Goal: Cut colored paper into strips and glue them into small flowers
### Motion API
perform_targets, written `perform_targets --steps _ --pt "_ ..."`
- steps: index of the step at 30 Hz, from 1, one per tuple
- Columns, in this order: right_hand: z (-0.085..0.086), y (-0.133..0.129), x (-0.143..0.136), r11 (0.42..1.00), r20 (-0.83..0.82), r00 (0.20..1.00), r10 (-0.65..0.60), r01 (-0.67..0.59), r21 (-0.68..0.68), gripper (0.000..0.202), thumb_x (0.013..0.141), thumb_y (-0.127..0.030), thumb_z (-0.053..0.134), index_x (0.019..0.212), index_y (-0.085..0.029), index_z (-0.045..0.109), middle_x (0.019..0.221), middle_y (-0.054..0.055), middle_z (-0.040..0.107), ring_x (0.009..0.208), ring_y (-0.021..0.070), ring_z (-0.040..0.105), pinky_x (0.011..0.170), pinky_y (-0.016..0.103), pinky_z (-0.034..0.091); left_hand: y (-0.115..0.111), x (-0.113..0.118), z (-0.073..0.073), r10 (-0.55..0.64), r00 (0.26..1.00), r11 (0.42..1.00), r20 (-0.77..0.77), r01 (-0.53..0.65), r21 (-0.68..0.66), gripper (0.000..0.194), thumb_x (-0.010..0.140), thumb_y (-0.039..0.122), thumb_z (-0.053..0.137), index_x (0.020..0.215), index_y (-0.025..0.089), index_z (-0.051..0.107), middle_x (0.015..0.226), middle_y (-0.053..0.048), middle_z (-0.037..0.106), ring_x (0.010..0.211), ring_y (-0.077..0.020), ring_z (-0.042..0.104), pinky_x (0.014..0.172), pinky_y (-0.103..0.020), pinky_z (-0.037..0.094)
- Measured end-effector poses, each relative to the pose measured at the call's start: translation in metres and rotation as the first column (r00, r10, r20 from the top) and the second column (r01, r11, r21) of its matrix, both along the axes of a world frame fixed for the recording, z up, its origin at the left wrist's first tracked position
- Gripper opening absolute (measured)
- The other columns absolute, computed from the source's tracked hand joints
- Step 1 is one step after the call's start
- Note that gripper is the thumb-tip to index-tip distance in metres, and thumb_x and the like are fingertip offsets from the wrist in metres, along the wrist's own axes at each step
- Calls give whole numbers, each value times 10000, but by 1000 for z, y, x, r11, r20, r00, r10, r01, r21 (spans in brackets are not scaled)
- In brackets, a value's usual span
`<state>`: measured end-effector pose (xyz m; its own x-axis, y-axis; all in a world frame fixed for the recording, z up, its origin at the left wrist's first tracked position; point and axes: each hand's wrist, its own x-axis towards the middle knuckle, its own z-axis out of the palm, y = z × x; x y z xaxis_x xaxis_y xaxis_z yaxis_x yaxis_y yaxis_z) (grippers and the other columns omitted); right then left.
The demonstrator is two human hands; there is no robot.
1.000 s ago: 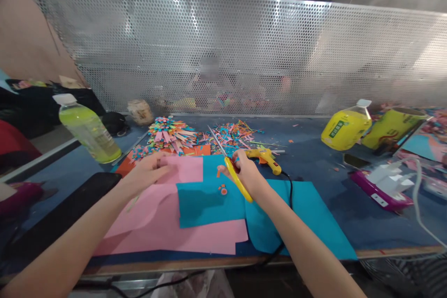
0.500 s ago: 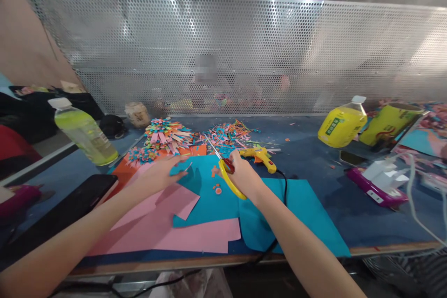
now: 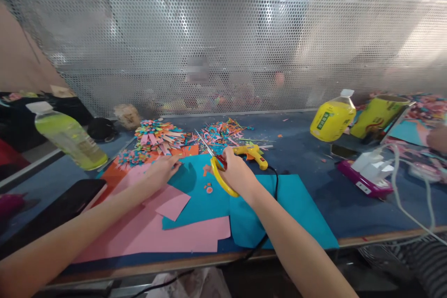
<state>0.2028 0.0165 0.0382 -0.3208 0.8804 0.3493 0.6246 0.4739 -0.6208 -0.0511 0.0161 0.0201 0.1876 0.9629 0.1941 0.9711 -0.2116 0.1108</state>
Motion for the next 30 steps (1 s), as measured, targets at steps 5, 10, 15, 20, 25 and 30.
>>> perform_targets --steps 5,10,15,20,25,30 --pt "1 3 1 999 -16 1000 -25 25 19 299 698 -404 556 811 -218 350 599 -31 521 525 148 532 486 235 363 28 4 12 -46 999 996 10 46 70 253 812 172 427 1031 170 553 885 -87 650 837 -206 601 722 -300 444" --pt "-5 12 2 995 -40 997 -67 70 67 321 675 -423 567 737 -225 321 572 -45 482 508 137 503 487 240 367 67 26 30 -144 990 980 -1 143 138 263 837 276 465 1069 172 529 1056 -81 577 918 -190 565 785 -361 465" --pt "-13 21 1 986 -73 992 -107 115 122 345 676 -466 557 728 -228 312 529 -56 421 494 134 458 518 261 375 79 36 30 -257 965 953 -44 261 157 314 829 295 487 1111 157 499 1119 -85 532 943 -192 550 783 -399 471" --pt "-18 21 -1 990 -95 992 -89 99 103 432 633 -536 591 708 -230 296 500 -68 406 455 120 421 458 245 345 54 20 32 -221 974 958 -42 225 180 260 802 263 500 1023 151 580 1037 -125 587 1049 -256 496 931 -439 334" --pt "-11 11 -3 999 -159 986 -53 54 6 409 637 -496 606 687 -226 302 487 -72 410 439 110 414 417 226 322 -4 5 50 -371 923 919 103 381 -98 524 677 426 597 1138 196 504 1120 -79 564 1030 -239 511 871 -345 389" --pt "-4 1 -6 997 -438 898 25 8 75 365 648 -394 628 779 -219 336 620 -45 465 530 116 466 472 229 386 -53 -1 52 -464 873 791 152 485 -374 696 568 437 678 1204 264 453 1233 -50 490 1135 -257 429 922 -332 334"
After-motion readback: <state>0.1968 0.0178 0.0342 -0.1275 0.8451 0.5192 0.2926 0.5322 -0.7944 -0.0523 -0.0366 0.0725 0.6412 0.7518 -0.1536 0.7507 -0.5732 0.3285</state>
